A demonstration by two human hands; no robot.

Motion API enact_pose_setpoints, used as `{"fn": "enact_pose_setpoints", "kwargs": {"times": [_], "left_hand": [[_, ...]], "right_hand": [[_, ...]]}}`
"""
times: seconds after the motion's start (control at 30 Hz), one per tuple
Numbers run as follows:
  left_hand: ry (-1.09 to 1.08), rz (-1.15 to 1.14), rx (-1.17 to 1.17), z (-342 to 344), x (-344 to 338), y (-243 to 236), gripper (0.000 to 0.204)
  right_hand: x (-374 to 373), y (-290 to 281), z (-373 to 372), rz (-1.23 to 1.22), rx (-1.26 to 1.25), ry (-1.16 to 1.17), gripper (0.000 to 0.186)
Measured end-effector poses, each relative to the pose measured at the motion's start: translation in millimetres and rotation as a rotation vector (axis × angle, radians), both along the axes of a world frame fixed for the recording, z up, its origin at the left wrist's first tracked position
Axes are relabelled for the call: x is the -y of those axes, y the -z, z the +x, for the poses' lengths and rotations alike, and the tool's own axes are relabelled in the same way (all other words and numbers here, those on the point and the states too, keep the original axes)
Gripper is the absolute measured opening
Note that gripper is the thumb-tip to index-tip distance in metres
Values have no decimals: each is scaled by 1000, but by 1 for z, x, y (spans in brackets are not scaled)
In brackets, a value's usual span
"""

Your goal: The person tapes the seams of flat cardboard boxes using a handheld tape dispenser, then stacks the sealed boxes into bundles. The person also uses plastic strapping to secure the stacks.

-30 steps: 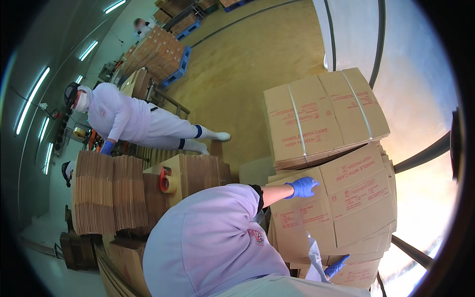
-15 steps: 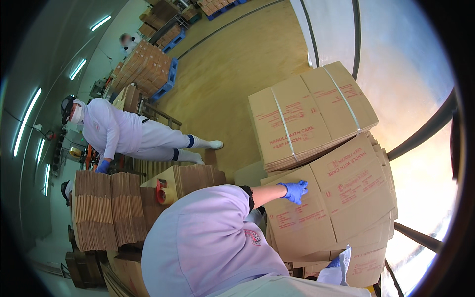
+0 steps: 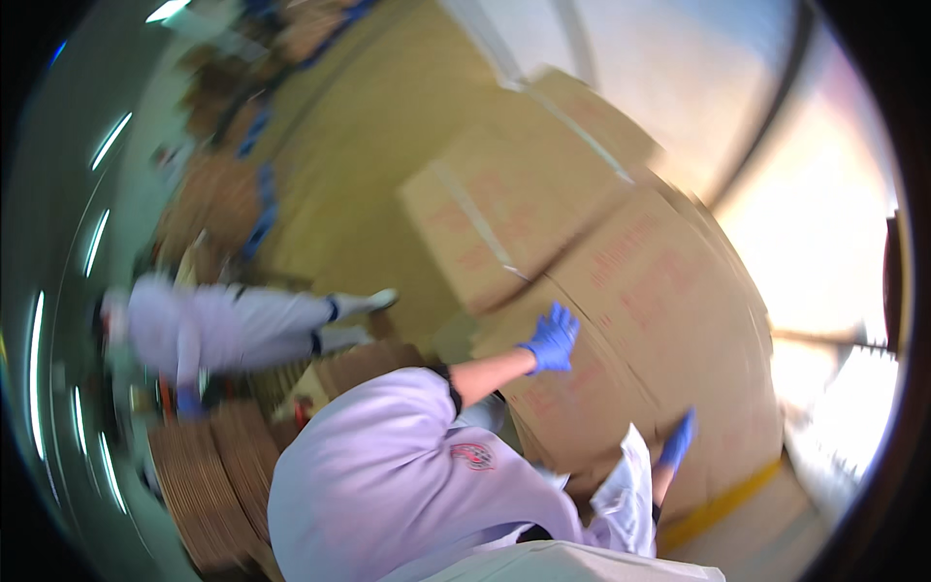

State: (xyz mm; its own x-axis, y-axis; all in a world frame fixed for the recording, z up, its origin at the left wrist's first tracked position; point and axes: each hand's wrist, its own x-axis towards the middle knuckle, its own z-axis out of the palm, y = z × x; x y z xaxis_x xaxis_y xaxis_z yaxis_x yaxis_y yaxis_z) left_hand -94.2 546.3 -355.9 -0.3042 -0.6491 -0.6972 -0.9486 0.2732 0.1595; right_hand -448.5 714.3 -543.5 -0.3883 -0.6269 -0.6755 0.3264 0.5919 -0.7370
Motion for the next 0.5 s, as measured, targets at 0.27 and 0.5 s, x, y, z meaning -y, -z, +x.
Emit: {"fn": "enact_pose_setpoints", "kwargs": {"times": [0.27, 0.5], "left_hand": [[429, -228, -297, -140, 8, -25, 133], [609, -134, 12, -203, 75, 19, 142]], "right_hand": [[21, -117, 10, 171, -273, -209, 84], [-7, -67, -89, -65, -137, 165, 60]]}}
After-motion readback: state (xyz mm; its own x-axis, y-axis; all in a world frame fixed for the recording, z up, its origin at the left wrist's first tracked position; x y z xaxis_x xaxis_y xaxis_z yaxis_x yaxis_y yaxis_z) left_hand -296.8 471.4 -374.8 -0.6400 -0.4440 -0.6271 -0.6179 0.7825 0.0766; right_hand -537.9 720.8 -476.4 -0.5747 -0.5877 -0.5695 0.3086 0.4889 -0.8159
